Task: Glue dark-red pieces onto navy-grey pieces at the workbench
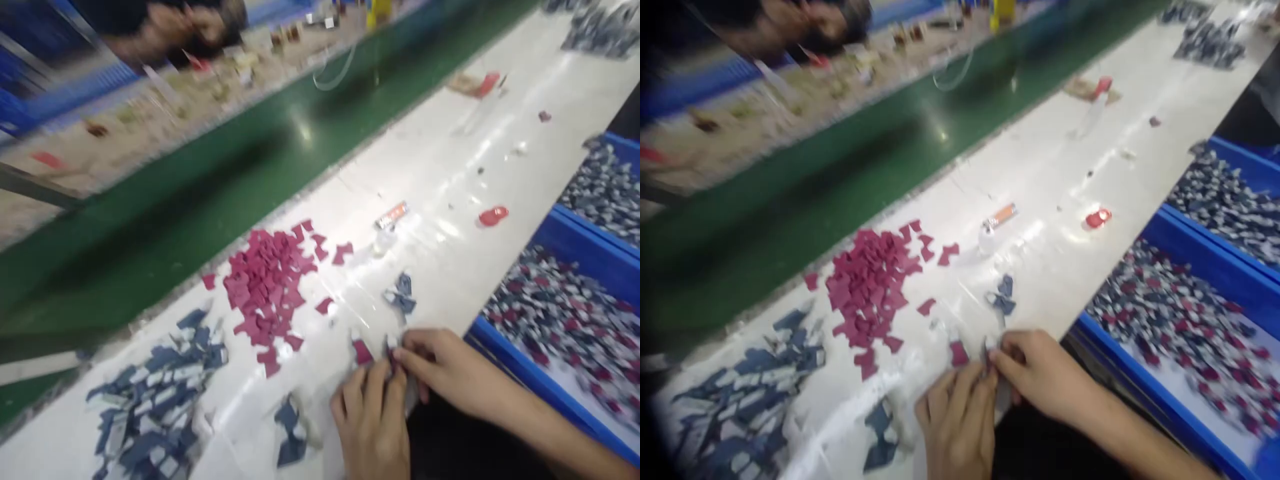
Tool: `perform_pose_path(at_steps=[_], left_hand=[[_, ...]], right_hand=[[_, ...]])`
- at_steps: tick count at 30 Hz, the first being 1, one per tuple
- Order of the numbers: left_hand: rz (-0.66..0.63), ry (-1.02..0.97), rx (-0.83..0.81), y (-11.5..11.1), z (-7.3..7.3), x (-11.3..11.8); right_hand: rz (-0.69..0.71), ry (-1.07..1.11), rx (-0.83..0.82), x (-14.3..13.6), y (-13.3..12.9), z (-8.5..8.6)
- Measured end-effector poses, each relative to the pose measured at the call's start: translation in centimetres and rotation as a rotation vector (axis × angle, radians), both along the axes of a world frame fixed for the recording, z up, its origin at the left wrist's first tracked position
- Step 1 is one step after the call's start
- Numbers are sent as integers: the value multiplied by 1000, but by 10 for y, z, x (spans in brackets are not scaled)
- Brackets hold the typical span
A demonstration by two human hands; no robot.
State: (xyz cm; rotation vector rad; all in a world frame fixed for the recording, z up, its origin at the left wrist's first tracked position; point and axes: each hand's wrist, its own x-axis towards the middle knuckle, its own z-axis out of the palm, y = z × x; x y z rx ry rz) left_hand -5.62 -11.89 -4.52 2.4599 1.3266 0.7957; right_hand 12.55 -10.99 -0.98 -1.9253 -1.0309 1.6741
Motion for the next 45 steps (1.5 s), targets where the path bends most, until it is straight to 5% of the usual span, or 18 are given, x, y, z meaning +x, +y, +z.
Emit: perform_pose_path(at_steps=[9, 17, 27, 36, 40, 45], left_hand=[[-125, 75, -141, 14, 23, 4], [-95, 18, -152, 14, 22, 7], [-62, 3, -189, 7, 24, 10], [-36, -1, -103, -1, 13, 9], [-7, -6, -78, -4, 11, 8], [40, -51, -30, -6, 5, 10]], right_hand=[[36, -24, -90, 9, 6, 5], [30, 112, -38, 16, 6, 9], [81, -34, -85, 10, 4, 4], [96, -61, -95, 5, 3, -4], [101, 87, -166, 11, -1, -4], [63, 93, -81, 13, -7, -9]])
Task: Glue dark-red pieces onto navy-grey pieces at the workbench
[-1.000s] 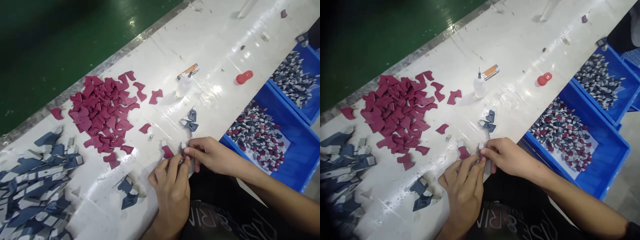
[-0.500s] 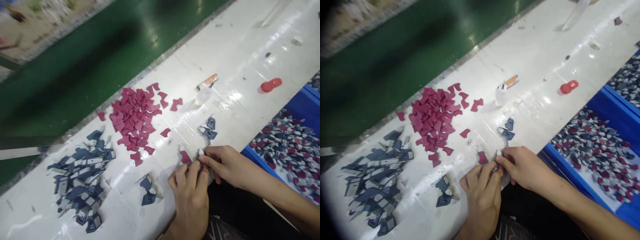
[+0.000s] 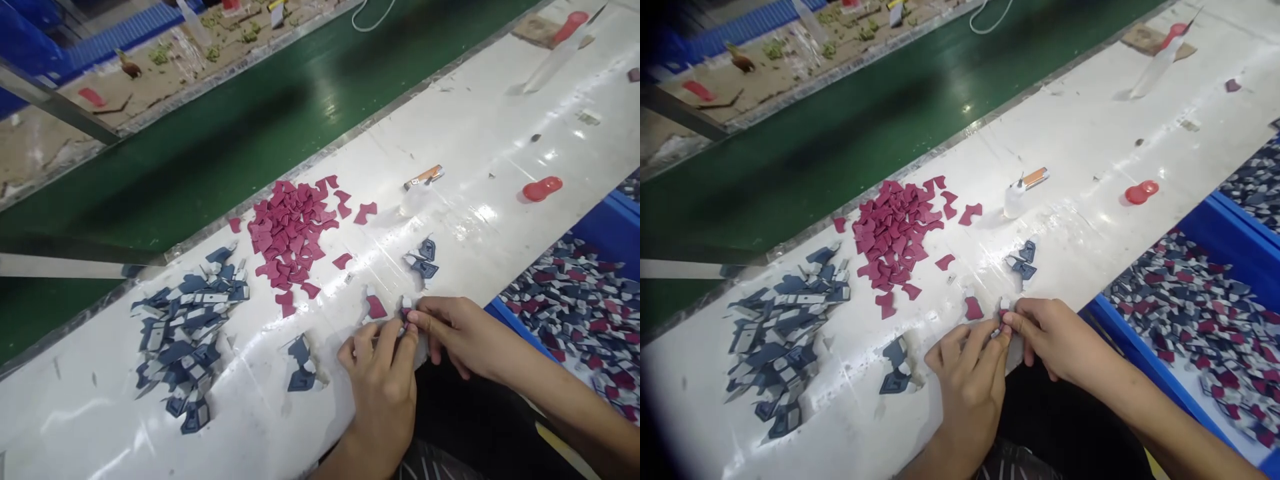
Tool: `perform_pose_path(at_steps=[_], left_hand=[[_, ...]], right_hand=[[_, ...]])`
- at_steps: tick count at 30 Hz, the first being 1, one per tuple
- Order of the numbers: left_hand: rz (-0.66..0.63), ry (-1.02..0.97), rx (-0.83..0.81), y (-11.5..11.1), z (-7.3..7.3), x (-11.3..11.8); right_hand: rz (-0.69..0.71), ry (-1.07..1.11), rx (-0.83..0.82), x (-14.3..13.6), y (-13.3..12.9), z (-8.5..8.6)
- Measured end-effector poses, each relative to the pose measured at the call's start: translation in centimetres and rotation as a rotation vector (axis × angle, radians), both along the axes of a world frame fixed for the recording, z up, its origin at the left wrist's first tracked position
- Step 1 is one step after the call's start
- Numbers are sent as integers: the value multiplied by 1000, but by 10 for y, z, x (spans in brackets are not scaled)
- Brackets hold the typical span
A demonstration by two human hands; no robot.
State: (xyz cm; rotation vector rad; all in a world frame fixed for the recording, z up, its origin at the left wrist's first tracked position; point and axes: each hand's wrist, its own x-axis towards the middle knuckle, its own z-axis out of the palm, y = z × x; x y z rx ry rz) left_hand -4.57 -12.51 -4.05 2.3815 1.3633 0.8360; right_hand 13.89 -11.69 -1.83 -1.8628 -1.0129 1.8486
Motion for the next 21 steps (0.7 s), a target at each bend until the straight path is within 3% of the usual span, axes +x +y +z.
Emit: perform_pose_path(at_steps=[5, 8, 11, 13, 15, 18, 21], left_hand=[[13, -9, 2, 0, 0, 2], [20, -8, -35, 1, 2, 1], [55, 9, -15, 2, 2, 2], [99, 26, 16, 4, 1, 4], [150, 30, 48, 7, 0, 6], [203, 35, 66, 10, -2, 5], [224, 74, 49, 12, -1, 1]], right_hand=[[65, -82, 6, -2, -1, 9], [141, -325, 209, -7, 8, 27], [196, -583, 554, -17, 36, 38], [334, -706, 832, -25, 64, 33], [552, -767, 1008, -33, 92, 21], [727, -861, 1117, -37, 114, 3], [760, -931, 1131, -31, 105, 1]])
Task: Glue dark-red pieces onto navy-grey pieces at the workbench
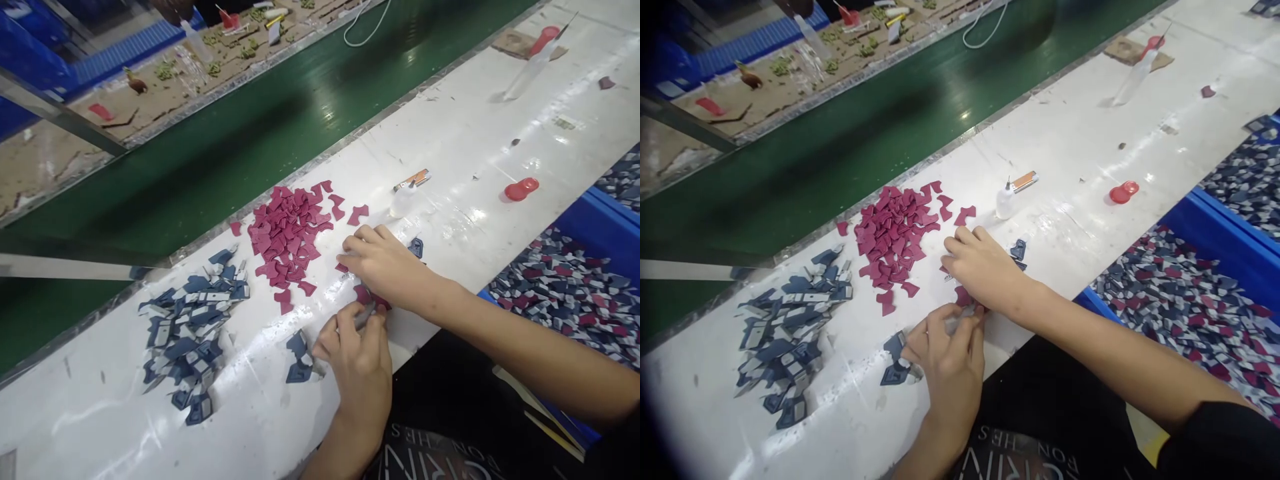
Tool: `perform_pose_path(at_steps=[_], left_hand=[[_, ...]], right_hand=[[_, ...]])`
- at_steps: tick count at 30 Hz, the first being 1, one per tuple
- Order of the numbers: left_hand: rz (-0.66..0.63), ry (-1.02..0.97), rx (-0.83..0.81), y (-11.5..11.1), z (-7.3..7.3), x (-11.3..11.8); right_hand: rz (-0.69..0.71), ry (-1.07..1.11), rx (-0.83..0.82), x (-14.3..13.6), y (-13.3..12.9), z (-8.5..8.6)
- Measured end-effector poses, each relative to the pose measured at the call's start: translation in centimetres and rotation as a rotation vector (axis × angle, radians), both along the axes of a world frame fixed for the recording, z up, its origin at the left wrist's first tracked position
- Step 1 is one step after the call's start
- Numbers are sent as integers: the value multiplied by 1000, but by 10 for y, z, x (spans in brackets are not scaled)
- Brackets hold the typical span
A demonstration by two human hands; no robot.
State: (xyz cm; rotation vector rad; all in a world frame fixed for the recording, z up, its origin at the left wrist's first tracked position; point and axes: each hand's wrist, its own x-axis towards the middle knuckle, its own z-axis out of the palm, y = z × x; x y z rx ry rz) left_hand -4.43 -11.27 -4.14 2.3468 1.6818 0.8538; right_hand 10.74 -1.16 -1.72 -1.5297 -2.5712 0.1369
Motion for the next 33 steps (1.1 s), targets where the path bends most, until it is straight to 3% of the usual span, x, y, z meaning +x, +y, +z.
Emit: perform_pose_path(at_steps=[7, 14, 20, 26, 33], left_hand=[[-6, 67, -21, 2, 8, -12], [-32, 148, 20, 2, 13, -33], [-33, 55, 1, 4, 11, -34], [-41, 31, 67, 5, 6, -33], [-52, 59, 133, 6, 8, -31]], right_hand=[[-68, 25, -7, 23, -49, 10], [-21, 3, 54, 10, -54, -1], [-69, -70, 28, 9, -101, 6], [-191, 112, -52, 14, -148, 3], [-161, 290, -105, 20, -168, -4]])
